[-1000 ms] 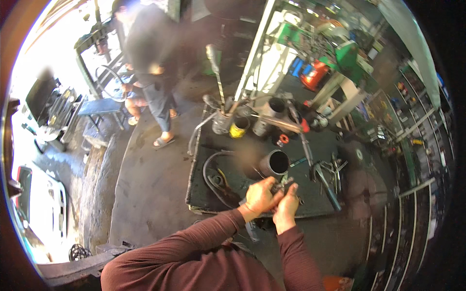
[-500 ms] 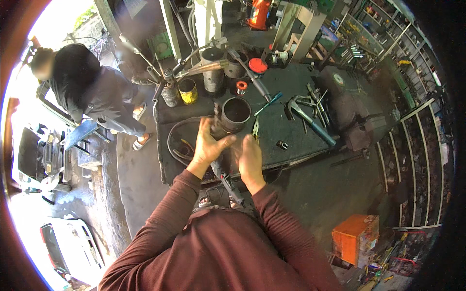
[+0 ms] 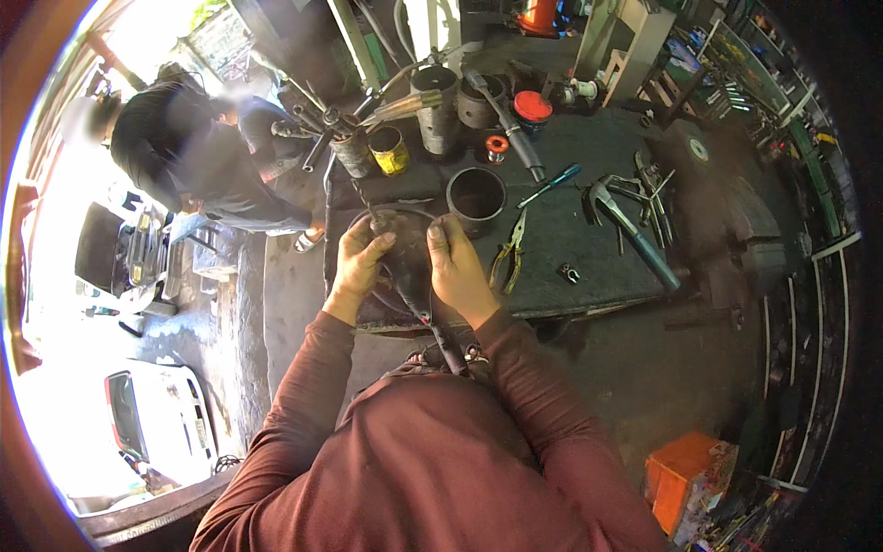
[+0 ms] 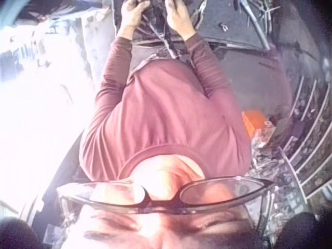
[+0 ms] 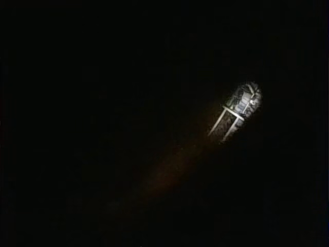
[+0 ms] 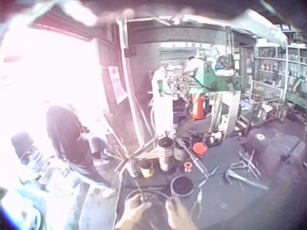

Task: The person operates a drill press to work on a metal part, then moves to a workbench to assemble and adjust a cylindrical metal component using hand tools. The person also handles a power drill and an extension cord while moving between the workbench and a vehicle outside.

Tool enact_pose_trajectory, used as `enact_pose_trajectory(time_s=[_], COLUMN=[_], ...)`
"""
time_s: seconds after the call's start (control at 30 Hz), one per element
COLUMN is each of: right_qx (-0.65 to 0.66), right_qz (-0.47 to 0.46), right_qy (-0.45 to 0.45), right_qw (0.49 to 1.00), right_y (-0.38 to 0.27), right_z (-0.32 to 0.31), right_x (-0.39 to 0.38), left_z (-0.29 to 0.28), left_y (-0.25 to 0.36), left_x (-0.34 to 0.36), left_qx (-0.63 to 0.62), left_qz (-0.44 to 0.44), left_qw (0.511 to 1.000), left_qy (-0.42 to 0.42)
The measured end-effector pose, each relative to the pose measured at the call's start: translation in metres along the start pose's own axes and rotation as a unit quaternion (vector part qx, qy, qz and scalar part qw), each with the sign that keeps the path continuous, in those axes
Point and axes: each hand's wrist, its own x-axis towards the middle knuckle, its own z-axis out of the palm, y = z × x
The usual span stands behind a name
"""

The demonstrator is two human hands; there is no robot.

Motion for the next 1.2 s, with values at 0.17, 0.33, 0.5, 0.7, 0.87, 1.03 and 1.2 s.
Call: enact_pose_trajectory(time_s=[0.17, 0.33, 0.5, 0.7, 0.87, 1.03, 1.2], right_qx=[0.019, 0.107, 0.120, 0.101, -0.015, -0.195, -0.269], right_qz=[-0.037, -0.007, 0.023, 0.006, -0.071, -0.202, -0.203], right_qy=[-0.020, -0.026, -0.081, -0.115, -0.121, -0.093, -0.020], right_qw=[0.999, 0.994, 0.989, 0.988, 0.990, 0.955, 0.941], right_y=[0.002, 0.011, -0.001, -0.002, -0.012, -0.026, -0.022], right_z=[0.007, 0.006, 0.016, 0.024, 0.029, 0.029, 0.030], right_x=[0.011, 0.006, 0.000, 0.001, 0.005, 0.012, 0.012], left_z=[0.023, -0.010, -0.026, -0.028, -0.021, -0.022, -0.011], left_y=[-0.006, -0.011, -0.011, -0.018, -0.015, -0.023, -0.026], left_x=[-0.013, -0.005, -0.007, -0.008, -0.008, -0.004, -0.001], left_qx=[0.139, -0.008, -0.136, -0.098, -0.065, -0.068, -0.065], left_qz=[0.030, -0.012, -0.027, -0.016, -0.021, -0.005, 0.021], left_qw=[0.985, 1.000, 0.986, 0.994, 0.997, 0.997, 0.998], left_qy=[0.098, -0.025, -0.089, -0.054, -0.034, -0.034, -0.016])
